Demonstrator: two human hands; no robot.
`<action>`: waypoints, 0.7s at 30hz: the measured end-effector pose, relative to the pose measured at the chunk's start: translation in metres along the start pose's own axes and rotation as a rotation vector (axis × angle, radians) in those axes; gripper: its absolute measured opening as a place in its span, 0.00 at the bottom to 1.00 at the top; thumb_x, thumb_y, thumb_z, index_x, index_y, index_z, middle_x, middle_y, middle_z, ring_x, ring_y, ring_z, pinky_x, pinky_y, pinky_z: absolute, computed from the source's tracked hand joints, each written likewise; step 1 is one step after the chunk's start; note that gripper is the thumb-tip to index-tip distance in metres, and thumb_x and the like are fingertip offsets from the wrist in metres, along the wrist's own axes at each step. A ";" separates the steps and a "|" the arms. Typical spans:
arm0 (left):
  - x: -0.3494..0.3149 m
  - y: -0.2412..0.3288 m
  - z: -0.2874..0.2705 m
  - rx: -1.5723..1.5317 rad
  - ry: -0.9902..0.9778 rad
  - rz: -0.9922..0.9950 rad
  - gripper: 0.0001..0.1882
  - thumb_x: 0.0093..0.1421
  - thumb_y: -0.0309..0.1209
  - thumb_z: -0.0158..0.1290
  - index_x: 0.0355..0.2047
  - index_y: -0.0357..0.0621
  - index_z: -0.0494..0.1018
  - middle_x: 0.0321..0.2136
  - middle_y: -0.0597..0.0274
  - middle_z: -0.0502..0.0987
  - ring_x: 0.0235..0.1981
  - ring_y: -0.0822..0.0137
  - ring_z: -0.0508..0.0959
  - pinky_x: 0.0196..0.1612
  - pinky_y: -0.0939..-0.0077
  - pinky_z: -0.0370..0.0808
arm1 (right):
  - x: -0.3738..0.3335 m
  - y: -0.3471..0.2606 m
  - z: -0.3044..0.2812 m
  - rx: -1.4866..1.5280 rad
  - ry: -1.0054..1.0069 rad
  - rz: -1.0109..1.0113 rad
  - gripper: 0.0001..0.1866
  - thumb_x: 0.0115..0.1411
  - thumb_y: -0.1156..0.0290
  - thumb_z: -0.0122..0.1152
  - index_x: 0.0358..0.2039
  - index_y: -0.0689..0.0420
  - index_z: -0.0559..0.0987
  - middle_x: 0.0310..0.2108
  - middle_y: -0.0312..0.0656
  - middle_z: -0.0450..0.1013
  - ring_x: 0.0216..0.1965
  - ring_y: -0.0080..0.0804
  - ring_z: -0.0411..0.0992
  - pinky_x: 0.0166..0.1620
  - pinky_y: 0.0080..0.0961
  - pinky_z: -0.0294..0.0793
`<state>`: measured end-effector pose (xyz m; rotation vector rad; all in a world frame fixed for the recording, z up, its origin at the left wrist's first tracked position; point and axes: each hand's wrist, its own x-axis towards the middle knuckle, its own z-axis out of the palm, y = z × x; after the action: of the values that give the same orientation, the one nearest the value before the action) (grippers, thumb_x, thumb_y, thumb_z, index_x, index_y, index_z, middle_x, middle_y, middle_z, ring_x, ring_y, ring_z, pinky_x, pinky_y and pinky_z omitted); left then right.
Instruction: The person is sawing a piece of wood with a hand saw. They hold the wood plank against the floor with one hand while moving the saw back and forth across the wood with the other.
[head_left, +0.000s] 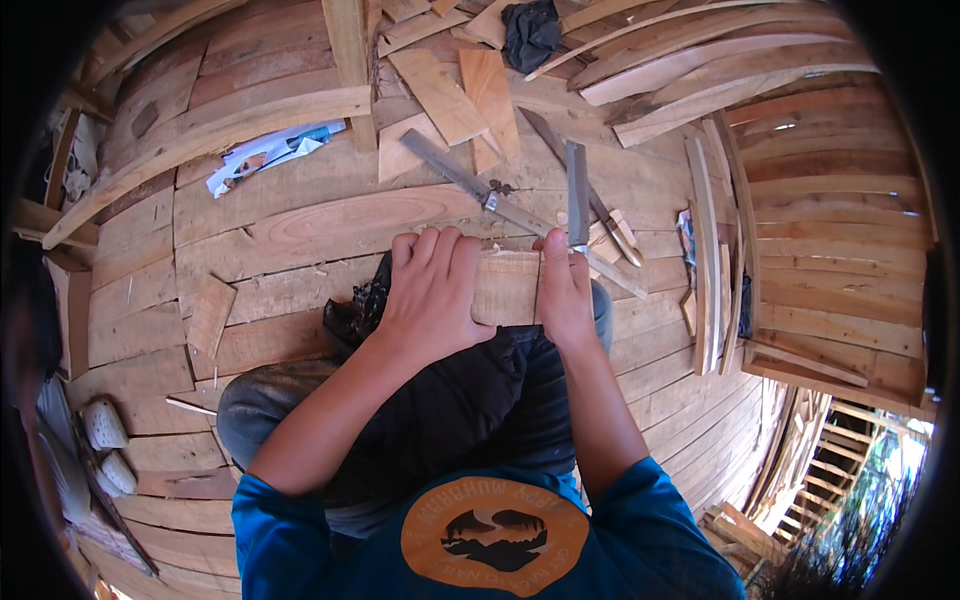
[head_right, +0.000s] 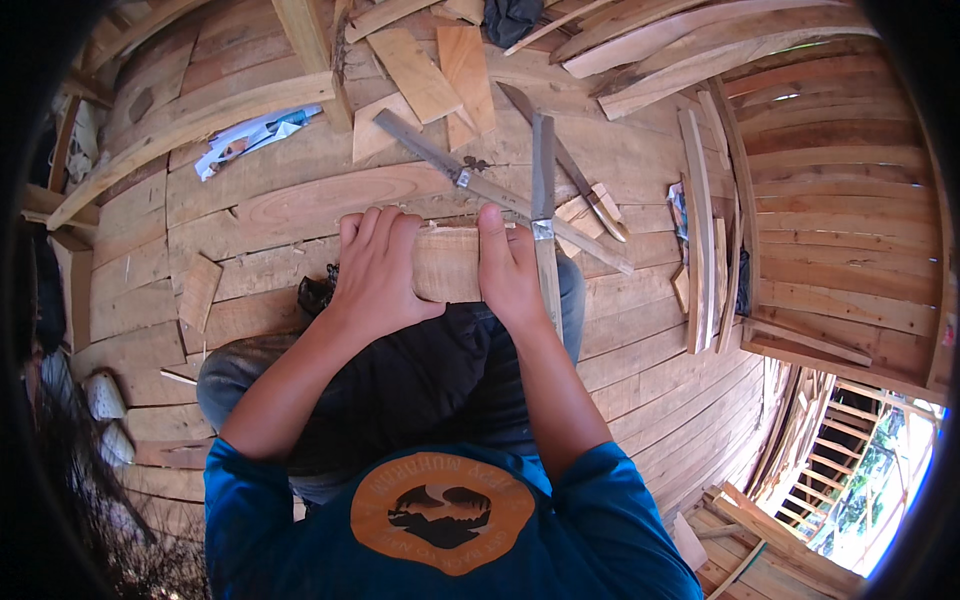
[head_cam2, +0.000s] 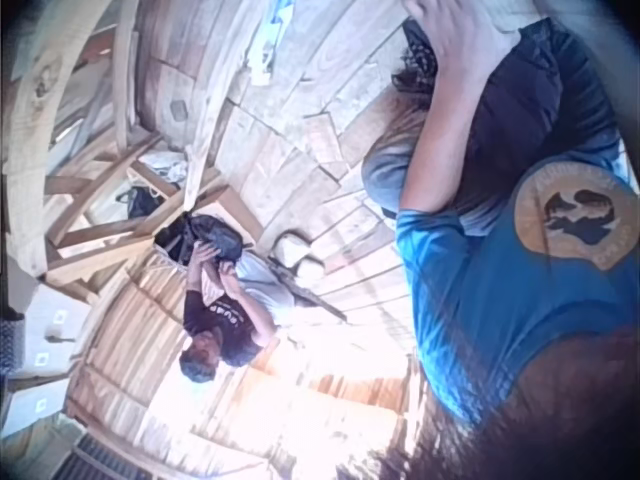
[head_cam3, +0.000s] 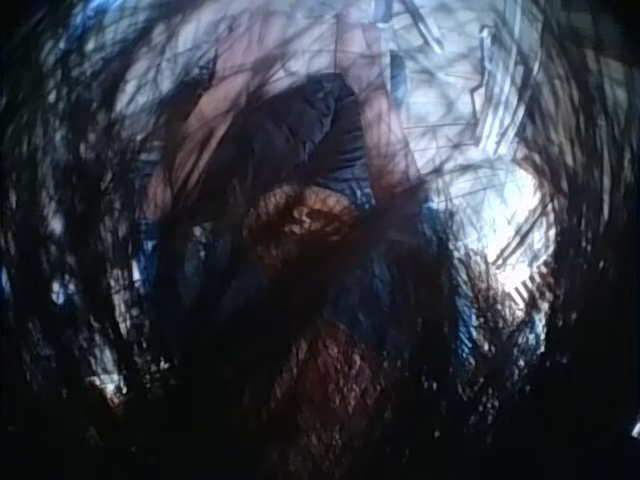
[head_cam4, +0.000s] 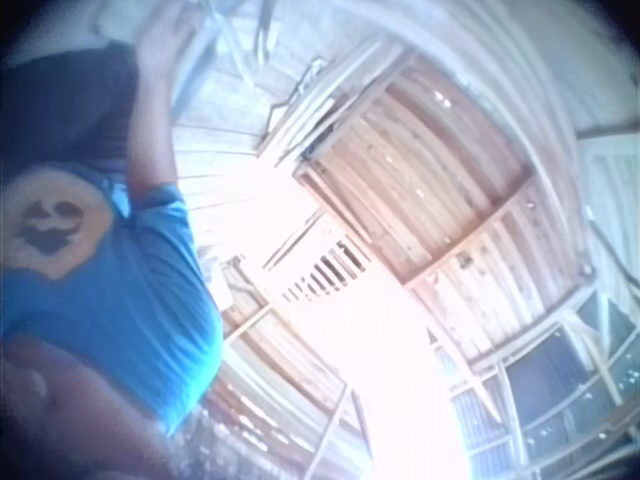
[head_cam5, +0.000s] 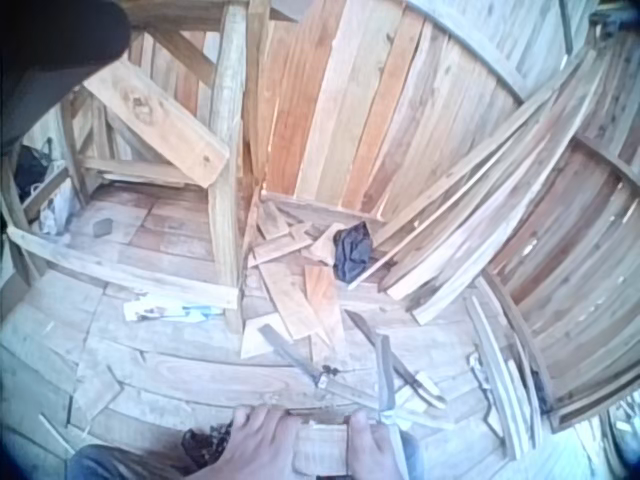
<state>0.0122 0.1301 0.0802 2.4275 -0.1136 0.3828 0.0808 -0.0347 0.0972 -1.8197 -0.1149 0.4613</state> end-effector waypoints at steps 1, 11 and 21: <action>-0.002 0.003 0.002 -0.009 -0.025 -0.033 0.45 0.24 0.39 0.72 0.44 0.39 0.65 0.40 0.52 0.69 0.45 0.52 0.69 0.50 0.60 0.60 | -0.004 0.001 -0.001 -0.066 0.084 -0.045 0.29 0.69 0.46 0.44 0.39 0.65 0.73 0.30 0.40 0.71 0.33 0.21 0.67 0.37 0.22 0.68; 0.001 -0.014 -0.017 -0.167 -0.263 -0.312 0.46 0.33 0.47 0.71 0.47 0.31 0.64 0.44 0.41 0.71 0.49 0.45 0.71 0.55 0.55 0.62 | -0.111 0.011 -0.081 -1.019 0.104 0.096 0.23 0.56 0.59 0.66 0.45 0.59 0.68 0.26 0.47 0.75 0.27 0.42 0.76 0.30 0.36 0.73; -0.002 -0.006 -0.013 -0.302 -0.394 -0.280 0.49 0.36 0.51 0.70 0.49 0.26 0.63 0.45 0.36 0.72 0.50 0.44 0.73 0.54 0.56 0.68 | -0.132 0.077 -0.098 -0.977 0.158 0.016 0.15 0.59 0.65 0.59 0.41 0.60 0.69 0.20 0.45 0.72 0.24 0.45 0.74 0.27 0.41 0.72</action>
<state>0.0085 0.1425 0.0853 2.1486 -0.0009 -0.2270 -0.0165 -0.1874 0.0802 -2.8065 -0.2451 0.2774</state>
